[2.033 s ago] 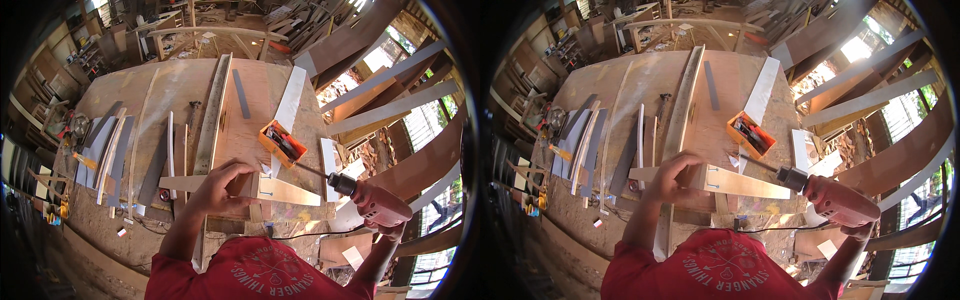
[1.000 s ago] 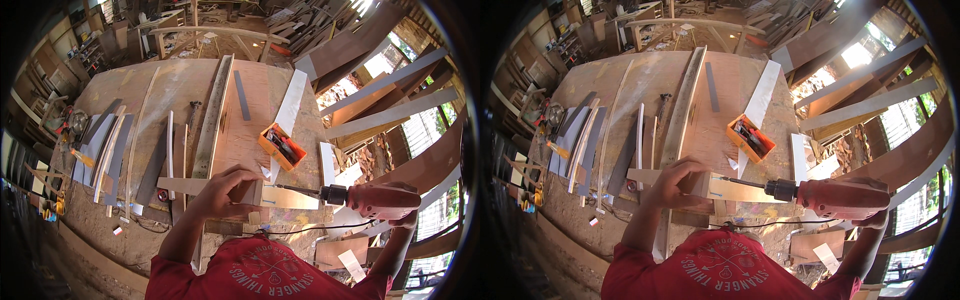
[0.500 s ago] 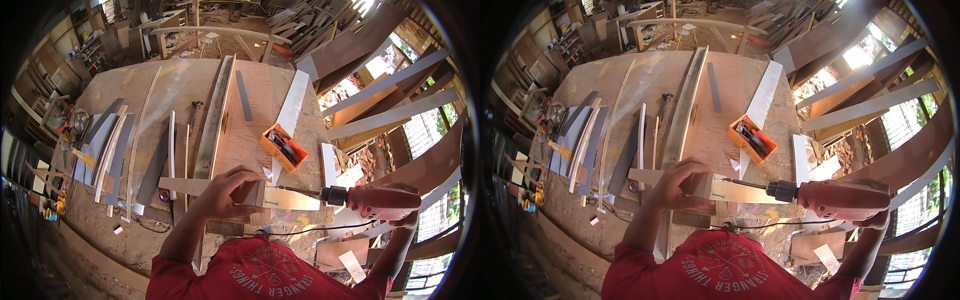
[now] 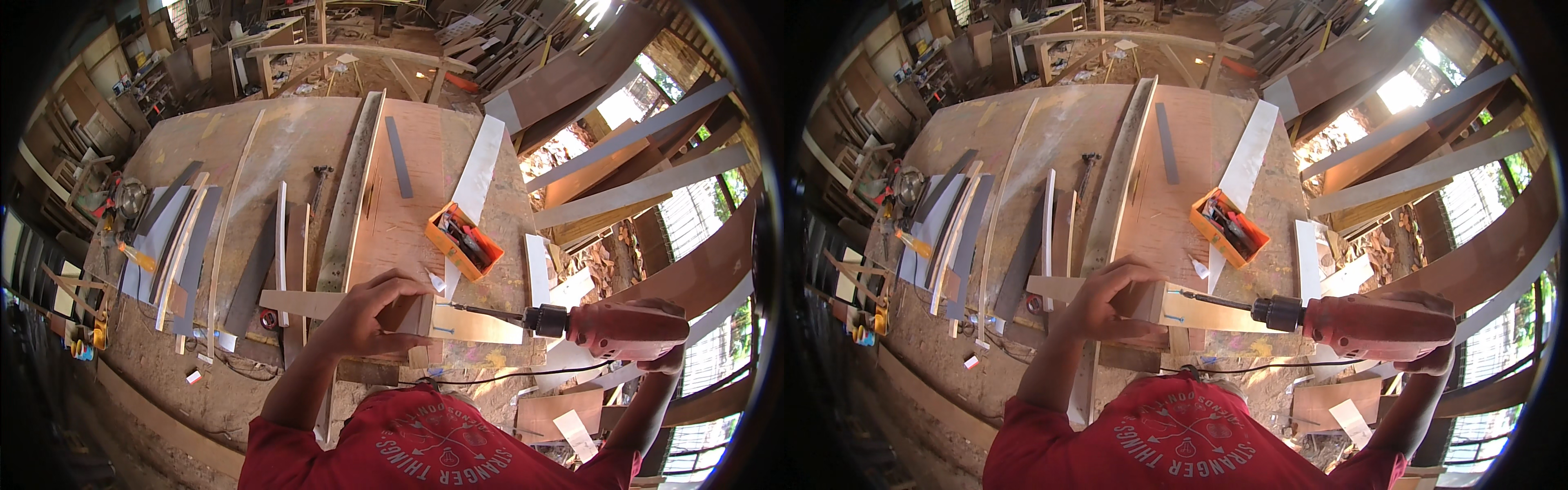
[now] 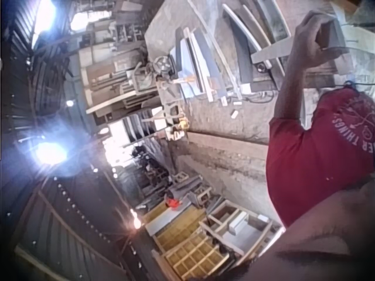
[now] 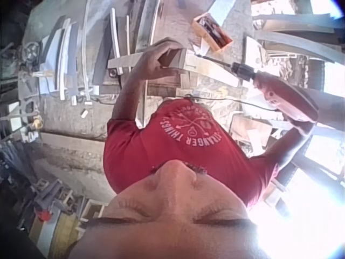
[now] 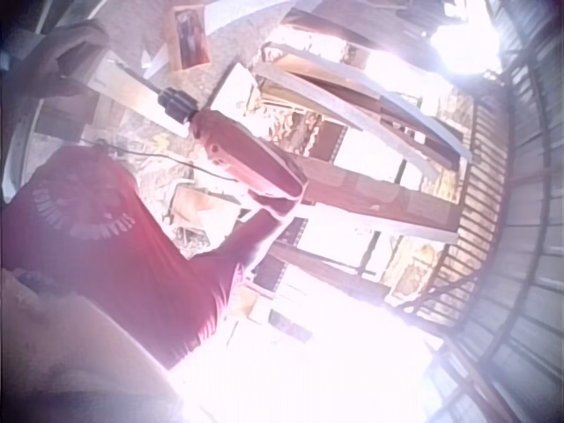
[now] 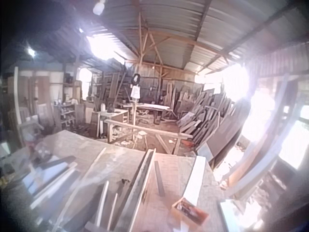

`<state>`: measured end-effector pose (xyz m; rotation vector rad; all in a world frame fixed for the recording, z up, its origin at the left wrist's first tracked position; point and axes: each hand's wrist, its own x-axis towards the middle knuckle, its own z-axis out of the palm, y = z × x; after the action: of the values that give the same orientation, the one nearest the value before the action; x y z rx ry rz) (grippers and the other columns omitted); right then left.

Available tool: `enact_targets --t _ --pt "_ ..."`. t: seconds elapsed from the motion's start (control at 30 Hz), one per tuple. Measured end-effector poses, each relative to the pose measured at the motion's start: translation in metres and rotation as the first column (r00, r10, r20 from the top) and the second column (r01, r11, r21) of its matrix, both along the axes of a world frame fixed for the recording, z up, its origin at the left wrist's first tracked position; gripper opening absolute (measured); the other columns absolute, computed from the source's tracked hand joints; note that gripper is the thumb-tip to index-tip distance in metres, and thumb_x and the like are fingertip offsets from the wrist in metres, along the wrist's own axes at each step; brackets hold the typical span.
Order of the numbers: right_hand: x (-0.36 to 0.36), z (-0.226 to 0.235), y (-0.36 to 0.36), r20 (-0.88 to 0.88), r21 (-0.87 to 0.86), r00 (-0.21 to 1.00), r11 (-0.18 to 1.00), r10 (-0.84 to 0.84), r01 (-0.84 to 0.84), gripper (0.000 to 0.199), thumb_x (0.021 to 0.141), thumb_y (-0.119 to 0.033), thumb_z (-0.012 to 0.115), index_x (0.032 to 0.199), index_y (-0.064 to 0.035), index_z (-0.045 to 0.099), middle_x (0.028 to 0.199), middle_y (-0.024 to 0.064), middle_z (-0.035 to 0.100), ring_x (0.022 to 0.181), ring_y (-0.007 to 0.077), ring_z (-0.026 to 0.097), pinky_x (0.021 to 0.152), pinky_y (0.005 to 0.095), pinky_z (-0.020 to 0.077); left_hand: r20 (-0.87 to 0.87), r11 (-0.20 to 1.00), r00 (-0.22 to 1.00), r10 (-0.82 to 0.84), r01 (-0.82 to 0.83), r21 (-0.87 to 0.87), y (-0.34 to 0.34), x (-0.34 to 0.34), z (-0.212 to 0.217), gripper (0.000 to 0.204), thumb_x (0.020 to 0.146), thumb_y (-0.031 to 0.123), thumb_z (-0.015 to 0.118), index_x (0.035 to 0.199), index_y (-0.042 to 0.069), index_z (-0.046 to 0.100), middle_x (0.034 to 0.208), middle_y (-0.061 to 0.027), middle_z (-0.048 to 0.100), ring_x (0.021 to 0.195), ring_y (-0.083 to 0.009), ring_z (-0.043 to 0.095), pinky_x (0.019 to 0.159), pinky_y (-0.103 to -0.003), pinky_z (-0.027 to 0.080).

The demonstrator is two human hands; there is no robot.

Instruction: The person selects screws from an orange box and uses a power drill to join two pieces of wood together.

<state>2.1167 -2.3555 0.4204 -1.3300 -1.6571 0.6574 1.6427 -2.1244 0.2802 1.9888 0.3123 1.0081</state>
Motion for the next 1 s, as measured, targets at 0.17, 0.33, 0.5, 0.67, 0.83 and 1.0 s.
enact_targets --t 0.17,0.33,0.5,0.67,0.83,1.0 --pt "-0.017 0.025 0.017 0.072 -0.069 0.997 0.998 -0.001 0.006 0.091 0.057 -0.036 0.1 0.128 0.0094 0.066 0.12 0.0234 0.074 0.106 0.0344 0.076 0.096 0.0465 0.0589 0.009 1.0 1.0 -0.018 0.018 0.001 0.0 0.002 -0.002 0.066 0.078 0.028 0.097 0.132 0.004 0.069 0.123 -0.0135 0.071 0.114 -0.0298 0.071 0.095 -0.039 0.055" --pt "-0.027 0.05 0.039 0.127 -0.131 0.991 0.991 0.048 -0.031 0.076 0.055 -0.033 0.095 0.116 0.0085 0.075 0.114 0.0202 0.077 0.102 0.0311 0.077 0.093 0.0429 0.0592 0.019 1.0 1.0 -0.021 0.022 -0.001 -0.002 0.002 -0.002 0.067 0.077 0.027 0.098 0.133 0.005 0.069 0.123 -0.0135 0.071 0.113 -0.0296 0.071 0.095 -0.038 0.055" --pt "-0.031 0.083 0.071 0.222 -0.19 0.959 0.973 0.174 -0.133 0.078 0.048 -0.026 0.088 0.116 0.0092 0.074 0.113 0.0203 0.077 0.1 0.0287 0.076 0.091 0.0399 0.0583 0.005 1.0 1.0 -0.005 0.005 0.005 -0.001 -0.001 -0.002 0.068 0.077 0.027 0.098 0.133 0.004 0.069 0.122 -0.0137 0.07 0.111 -0.029 0.071 0.093 -0.038 0.055" --pt "-0.038 0.104 0.08 0.264 -0.266 0.947 0.957 0.184 -0.112 0.079 0.045 -0.027 0.087 0.115 0.0081 0.075 0.113 0.0204 0.076 0.101 0.0284 0.074 0.091 0.0397 0.0569 0.032 1.0 0.999 0.019 -0.02 0.012 -0.001 -0.001 -0.002 0.068 0.077 0.027 0.099 0.133 0.004 0.068 0.12 -0.0132 0.07 0.107 -0.0282 0.071 0.091 -0.038 0.056" --pt "-0.036 0.108 0.08 0.222 -0.309 0.946 0.938 0.235 -0.16 0.082 0.045 -0.02 0.088 0.12 0.0086 0.071 0.116 0.0182 0.074 0.103 0.0263 0.072 0.091 0.0398 0.0569 0.049 1.0 0.998 -0.027 0.027 0.004 0.0 0.0 -0.009 0.068 0.076 0.029 0.099 0.131 0.006 0.068 0.117 -0.0113 0.069 0.106 -0.0275 0.071 0.09 -0.038 0.056" --pt "-0.039 0.104 0.077 0.145 -0.312 0.973 0.941 0.182 -0.13 0.081 0.046 -0.016 0.087 0.121 0.0092 0.07 0.114 0.0176 0.075 0.1 0.0254 0.073 0.089 0.0387 0.0576 0.025 1.0 1.0 0.006 -0.007 0.023 -0.001 0.002 -0.011 0.067 0.075 0.03 0.1 0.129 0.006 0.068 0.116 -0.0108 0.069 0.106 -0.0284 0.071 0.09 -0.039 0.057"
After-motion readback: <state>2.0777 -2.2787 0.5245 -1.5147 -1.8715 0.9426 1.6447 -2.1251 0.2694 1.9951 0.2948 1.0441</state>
